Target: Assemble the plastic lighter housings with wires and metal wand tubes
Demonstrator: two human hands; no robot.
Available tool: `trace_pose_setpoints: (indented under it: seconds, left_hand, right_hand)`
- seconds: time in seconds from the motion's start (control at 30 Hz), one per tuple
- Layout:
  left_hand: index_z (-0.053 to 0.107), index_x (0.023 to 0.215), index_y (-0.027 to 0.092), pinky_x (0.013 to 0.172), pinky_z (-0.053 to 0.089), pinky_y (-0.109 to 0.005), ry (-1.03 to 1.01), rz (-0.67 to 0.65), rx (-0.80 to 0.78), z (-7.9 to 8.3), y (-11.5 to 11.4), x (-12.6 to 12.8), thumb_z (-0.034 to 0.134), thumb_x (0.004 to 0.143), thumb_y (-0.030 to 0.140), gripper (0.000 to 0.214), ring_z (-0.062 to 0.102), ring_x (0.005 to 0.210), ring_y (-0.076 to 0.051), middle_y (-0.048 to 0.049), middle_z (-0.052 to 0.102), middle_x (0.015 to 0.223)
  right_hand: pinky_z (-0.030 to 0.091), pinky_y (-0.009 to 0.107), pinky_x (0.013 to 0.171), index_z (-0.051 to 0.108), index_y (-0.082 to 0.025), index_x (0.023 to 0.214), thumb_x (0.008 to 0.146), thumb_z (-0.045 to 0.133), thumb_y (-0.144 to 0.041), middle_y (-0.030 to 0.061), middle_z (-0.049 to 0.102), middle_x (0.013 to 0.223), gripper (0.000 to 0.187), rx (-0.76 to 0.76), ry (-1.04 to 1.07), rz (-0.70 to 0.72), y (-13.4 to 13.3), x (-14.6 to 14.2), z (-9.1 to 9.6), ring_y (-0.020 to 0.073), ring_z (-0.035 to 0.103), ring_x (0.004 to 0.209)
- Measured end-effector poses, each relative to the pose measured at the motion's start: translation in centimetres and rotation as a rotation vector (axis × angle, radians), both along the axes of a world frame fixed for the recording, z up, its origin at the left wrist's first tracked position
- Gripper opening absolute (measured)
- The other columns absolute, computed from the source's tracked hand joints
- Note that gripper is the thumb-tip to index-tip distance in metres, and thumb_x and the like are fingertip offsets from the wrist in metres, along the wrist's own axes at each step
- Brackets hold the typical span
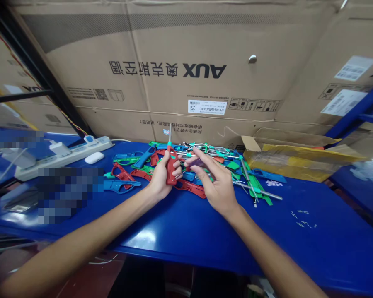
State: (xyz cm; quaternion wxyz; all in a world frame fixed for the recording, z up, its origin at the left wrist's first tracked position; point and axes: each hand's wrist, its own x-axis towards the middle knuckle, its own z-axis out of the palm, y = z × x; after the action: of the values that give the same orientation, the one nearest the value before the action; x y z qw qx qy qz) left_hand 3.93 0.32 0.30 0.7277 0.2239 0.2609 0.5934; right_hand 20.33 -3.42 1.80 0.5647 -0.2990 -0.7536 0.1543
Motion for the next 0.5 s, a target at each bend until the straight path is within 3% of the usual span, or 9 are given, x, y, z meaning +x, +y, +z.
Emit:
trace_pose_setpoints:
  seconds: [0.1,0.23,0.3,0.4,0.5]
  left_hand:
    - [0.055,0.088,0.014,0.037,0.028,-0.018,0.010,-0.002,-0.008,0.11,-0.10,0.06,0.034,0.107,0.048,0.044,0.033,0.036,-0.005,0.0070,0.041,0.058]
    - [0.055,0.085,0.014,0.037,0.028,-0.018,0.019,-0.011,-0.021,0.02,-0.12,0.04,0.035,0.107,0.048,0.045,0.034,0.036,-0.005,0.0070,0.040,0.057]
    - [0.055,0.084,0.014,0.037,0.028,-0.018,0.016,-0.012,-0.027,-0.04,-0.08,0.01,0.034,0.107,0.048,0.046,0.034,0.036,-0.005,0.0070,0.040,0.057]
    - [0.054,0.085,0.014,0.037,0.028,-0.018,0.007,-0.020,-0.023,-0.05,-0.12,0.01,0.033,0.107,0.049,0.046,0.033,0.036,-0.005,0.0072,0.040,0.058]
    - [0.055,0.087,0.014,0.038,0.029,-0.018,0.010,-0.030,-0.013,-0.01,-0.26,0.06,0.035,0.106,0.049,0.044,0.034,0.036,-0.005,0.0072,0.040,0.058]
  right_hand:
    - [0.058,0.041,0.091,0.065,-0.036,0.132,0.092,0.068,-0.020,-0.0005,0.076,0.107,0.044,0.038,0.013,-0.082,-0.05,0.08,0.23,0.0200,0.072,0.094]
    - [0.053,0.043,0.101,0.058,-0.038,0.140,0.099,0.056,-0.020,0.0000,0.071,0.126,0.044,-0.047,-0.013,-0.001,-0.03,0.15,0.73,0.0202,0.066,0.116]
    - [0.055,0.042,0.098,0.059,-0.037,0.139,0.099,0.057,-0.022,0.0006,0.073,0.123,0.043,-0.107,0.029,0.041,0.13,0.19,0.63,0.0198,0.069,0.110]
    - [0.058,0.041,0.091,0.071,-0.034,0.124,0.091,0.070,-0.025,0.0000,0.077,0.106,0.034,-0.081,0.065,-0.050,0.35,0.34,0.24,0.0194,0.072,0.093]
    - [0.053,0.045,0.100,0.066,-0.034,0.132,0.094,0.065,-0.028,0.0014,0.075,0.116,0.038,-0.056,0.018,-0.076,0.34,0.50,0.24,0.0216,0.069,0.107]
